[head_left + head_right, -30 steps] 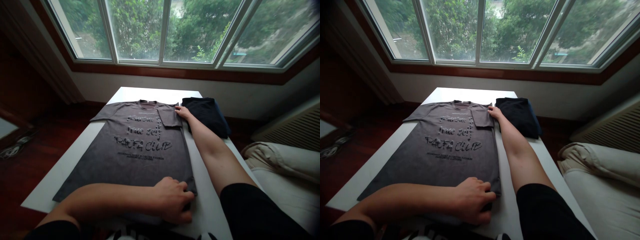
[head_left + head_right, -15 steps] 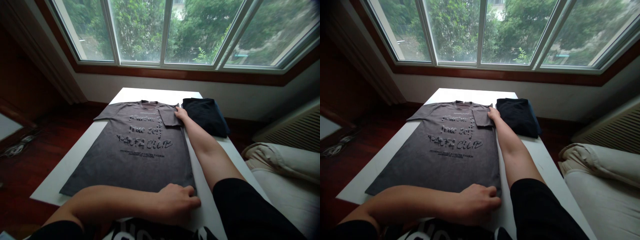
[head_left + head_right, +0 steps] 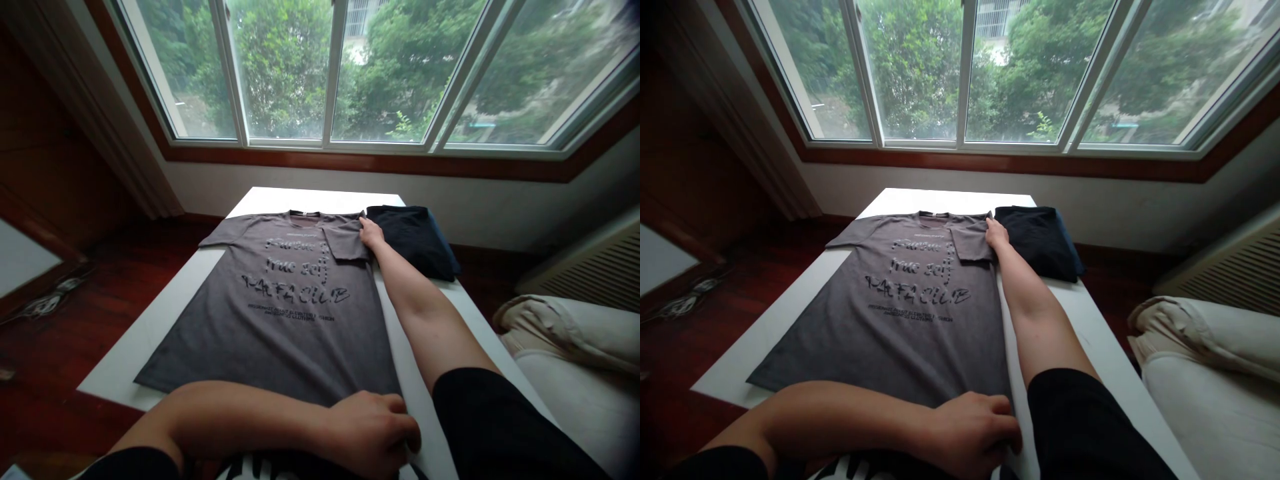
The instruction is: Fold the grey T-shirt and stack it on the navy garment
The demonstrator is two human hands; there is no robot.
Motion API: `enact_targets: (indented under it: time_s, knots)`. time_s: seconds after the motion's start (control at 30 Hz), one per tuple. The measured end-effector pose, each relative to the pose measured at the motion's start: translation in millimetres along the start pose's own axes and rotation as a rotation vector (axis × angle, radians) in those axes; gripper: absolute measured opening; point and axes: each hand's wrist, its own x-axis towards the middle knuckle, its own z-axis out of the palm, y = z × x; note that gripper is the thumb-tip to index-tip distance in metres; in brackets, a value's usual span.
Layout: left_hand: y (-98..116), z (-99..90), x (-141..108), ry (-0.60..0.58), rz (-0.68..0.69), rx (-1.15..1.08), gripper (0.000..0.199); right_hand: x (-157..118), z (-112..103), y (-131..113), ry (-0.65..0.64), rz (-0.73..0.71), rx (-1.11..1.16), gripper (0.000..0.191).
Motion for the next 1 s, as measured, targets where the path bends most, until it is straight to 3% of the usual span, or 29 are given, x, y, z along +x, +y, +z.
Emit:
enact_targets:
  time_s: [0.1, 0.2, 0.37, 0.47, 0.53, 0.63, 0.73, 0.83, 1.0]
  knots:
    - [-10.3, -24.5, -5.9, 0.052, 0.062, 0.021, 0.041, -4.0, 0.2, -6.8, -0.008, 0.038, -0.017, 0.05]
    - [-45.9, -68.9, -18.6, 0.166, 0.064, 0.177, 0.035, -6.7, -0.6, -21.4, 0.035, 0.035, -0.06, 0.042]
    - [-160.9, -163.0, -47.5, 0.459, -0.235, 0.407, 0.02, -11.8, 4.5, -49.3, -0.127, -0.156, -0.074, 0.045]
    - [-236.2, -211.6, -64.8, 0.574, -0.475, 0.509, 0.021, -13.3, 13.8, -58.4, -0.225, -0.1, -0.057, 0.053]
    - [-277.9, -234.4, -75.0, 0.618, -0.635, 0.528, 0.026, -12.7, 20.9, -61.3, -0.272, -0.058, -0.057, 0.059]
    - [-324.2, -253.7, -85.5, 0.611, -0.768, 0.52, 0.04, -8.8, 29.3, -63.7, -0.297, -0.046, -0.088, 0.067]
    - [-354.4, -261.2, -87.6, 0.536, -0.885, 0.484, 0.061, -2.6, 33.8, -64.7, -0.323, -0.044, -0.107, 0.072]
    - [-372.2, -263.8, -82.2, 0.473, -0.985, 0.454, 0.075, 1.4, 38.0, -63.7, -0.352, -0.038, -0.115, 0.076]
    - [-382.2, -267.2, -70.8, 0.455, -0.998, 0.454, 0.085, 2.7, 47.5, -60.1, -0.325, -0.033, -0.101, 0.08]
